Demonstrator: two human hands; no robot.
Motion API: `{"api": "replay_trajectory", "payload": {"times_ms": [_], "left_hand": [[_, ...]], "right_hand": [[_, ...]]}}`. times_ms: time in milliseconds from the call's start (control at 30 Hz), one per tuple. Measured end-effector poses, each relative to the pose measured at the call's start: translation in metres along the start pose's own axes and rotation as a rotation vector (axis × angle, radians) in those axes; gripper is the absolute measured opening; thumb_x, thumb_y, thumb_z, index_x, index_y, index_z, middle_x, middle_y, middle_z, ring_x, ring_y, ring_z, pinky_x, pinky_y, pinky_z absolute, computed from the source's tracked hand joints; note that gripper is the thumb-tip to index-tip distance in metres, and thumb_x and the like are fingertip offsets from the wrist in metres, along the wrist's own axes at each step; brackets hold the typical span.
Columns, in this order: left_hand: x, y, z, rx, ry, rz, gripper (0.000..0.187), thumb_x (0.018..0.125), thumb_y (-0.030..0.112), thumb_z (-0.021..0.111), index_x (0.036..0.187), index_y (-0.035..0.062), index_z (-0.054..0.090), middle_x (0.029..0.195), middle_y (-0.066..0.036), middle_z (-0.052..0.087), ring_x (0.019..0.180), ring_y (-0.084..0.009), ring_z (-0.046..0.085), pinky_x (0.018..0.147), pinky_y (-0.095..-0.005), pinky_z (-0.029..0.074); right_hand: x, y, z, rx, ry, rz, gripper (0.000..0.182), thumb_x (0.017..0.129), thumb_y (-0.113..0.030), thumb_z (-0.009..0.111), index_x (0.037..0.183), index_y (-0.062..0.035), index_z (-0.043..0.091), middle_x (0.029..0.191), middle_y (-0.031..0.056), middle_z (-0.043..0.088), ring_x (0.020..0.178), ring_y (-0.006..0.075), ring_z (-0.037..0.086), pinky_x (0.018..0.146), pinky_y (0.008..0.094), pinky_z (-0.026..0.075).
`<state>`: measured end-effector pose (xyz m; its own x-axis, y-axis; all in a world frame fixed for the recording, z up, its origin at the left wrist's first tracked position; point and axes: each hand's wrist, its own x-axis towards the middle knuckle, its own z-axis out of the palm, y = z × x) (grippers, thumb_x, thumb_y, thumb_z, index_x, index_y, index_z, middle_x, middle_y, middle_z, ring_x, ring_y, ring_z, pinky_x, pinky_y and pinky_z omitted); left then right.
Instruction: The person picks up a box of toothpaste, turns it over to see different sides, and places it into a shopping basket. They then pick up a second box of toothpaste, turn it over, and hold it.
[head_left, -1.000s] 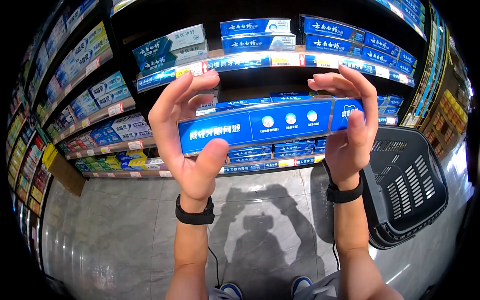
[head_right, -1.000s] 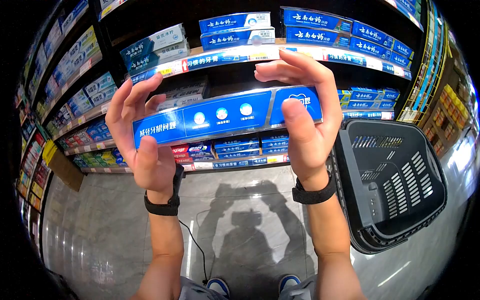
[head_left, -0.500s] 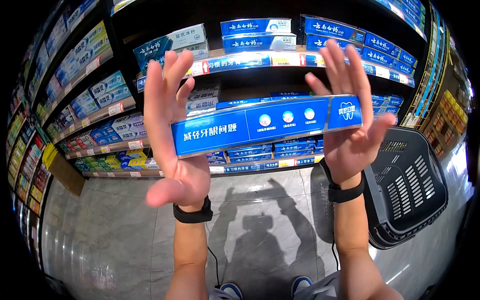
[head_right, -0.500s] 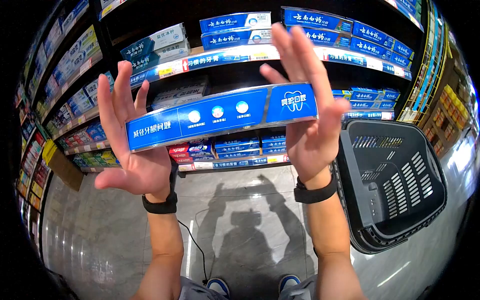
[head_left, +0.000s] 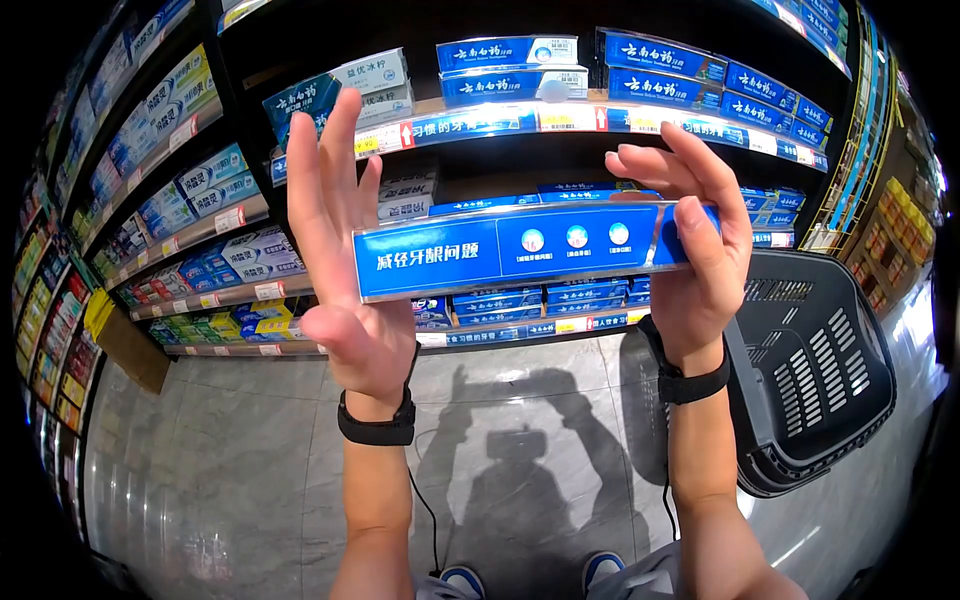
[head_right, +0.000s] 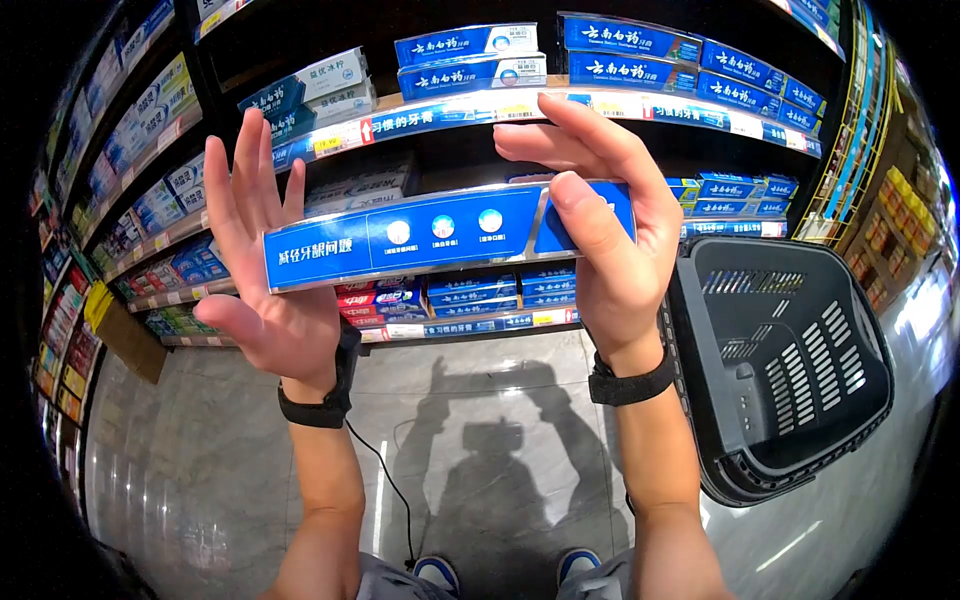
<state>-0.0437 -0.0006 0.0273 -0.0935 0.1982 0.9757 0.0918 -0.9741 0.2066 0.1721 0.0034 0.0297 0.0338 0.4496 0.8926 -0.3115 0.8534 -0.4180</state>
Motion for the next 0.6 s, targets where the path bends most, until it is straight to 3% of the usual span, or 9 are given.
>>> {"api": "replay_trajectory", "payload": {"times_ms": [167,300,333,367,467,600], "left_hand": [[0.001,0.002,0.0,-0.143,0.012,-0.105,0.111,0.073,0.087,0.014,0.149,0.0062,0.012,0.152,-0.021,0.018,0.142,-0.0344,0.013,0.112,-0.0543,0.009],[-0.002,-0.003,-0.007,-0.2,-0.008,-0.133,0.112,0.073,0.088,0.014,0.149,0.0061,0.012,0.153,-0.021,0.016,0.143,-0.0342,0.01,0.112,-0.0554,0.007],[-0.002,-0.004,-0.007,-0.177,-0.026,-0.105,0.112,0.073,0.088,0.014,0.149,0.0064,0.013,0.153,-0.021,0.016,0.143,-0.0344,0.009,0.112,-0.0559,0.006],[-0.001,-0.005,-0.007,-0.155,-0.042,-0.076,0.111,0.073,0.088,0.014,0.149,0.0067,0.014,0.153,-0.021,0.016,0.143,-0.0345,0.009,0.112,-0.0565,0.006],[0.002,-0.002,-0.007,-0.097,-0.089,0.014,0.11,0.073,0.088,0.014,0.149,0.0076,0.017,0.152,-0.022,0.016,0.143,-0.0352,0.009,0.111,-0.0577,0.004],[0.004,0.001,-0.005,-0.066,-0.1,0.078,0.109,0.074,0.087,0.017,0.148,0.0081,0.02,0.152,-0.023,0.016,0.142,-0.0364,0.011,0.11,-0.058,0.005]], "right_hand": [[0.0,-0.001,-0.002,-0.003,-0.053,-0.12,0.04,0.087,-0.012,0.054,0.122,0.0058,0.052,0.101,0.0212,0.067,0.102,0.0256,0.064,0.089,0.0327,0.049],[-0.001,-0.005,-0.001,-0.097,-0.066,-0.091,0.05,0.087,-0.026,0.055,0.127,0.0035,0.05,0.111,0.0211,0.064,0.107,0.0276,0.061,0.092,0.0339,0.046],[0.001,-0.004,0.002,-0.128,-0.043,-0.098,0.062,0.086,-0.038,0.055,0.133,0.0007,0.045,0.119,0.0215,0.06,0.114,0.0283,0.057,0.094,0.0361,0.044],[0.004,0.001,-0.001,-0.118,-0.056,-0.12,0.073,0.085,-0.047,0.054,0.141,-0.003,0.035,0.134,0.0233,0.048,0.125,0.0297,0.047,0.1,0.039,0.039],[0.007,0.008,0.003,-0.06,0.019,-0.144,0.084,0.087,-0.063,0.04,0.147,-0.007,0.019,0.15,0.0206,0.023,0.138,0.0349,0.027,0.107,0.0476,0.032],[0.007,0.01,0.001,-0.041,0.014,-0.116,0.083,0.089,-0.063,0.036,0.148,-0.0081,0.017,0.153,0.0178,0.018,0.14,0.0338,0.022,0.109,0.0485,0.028]]}}
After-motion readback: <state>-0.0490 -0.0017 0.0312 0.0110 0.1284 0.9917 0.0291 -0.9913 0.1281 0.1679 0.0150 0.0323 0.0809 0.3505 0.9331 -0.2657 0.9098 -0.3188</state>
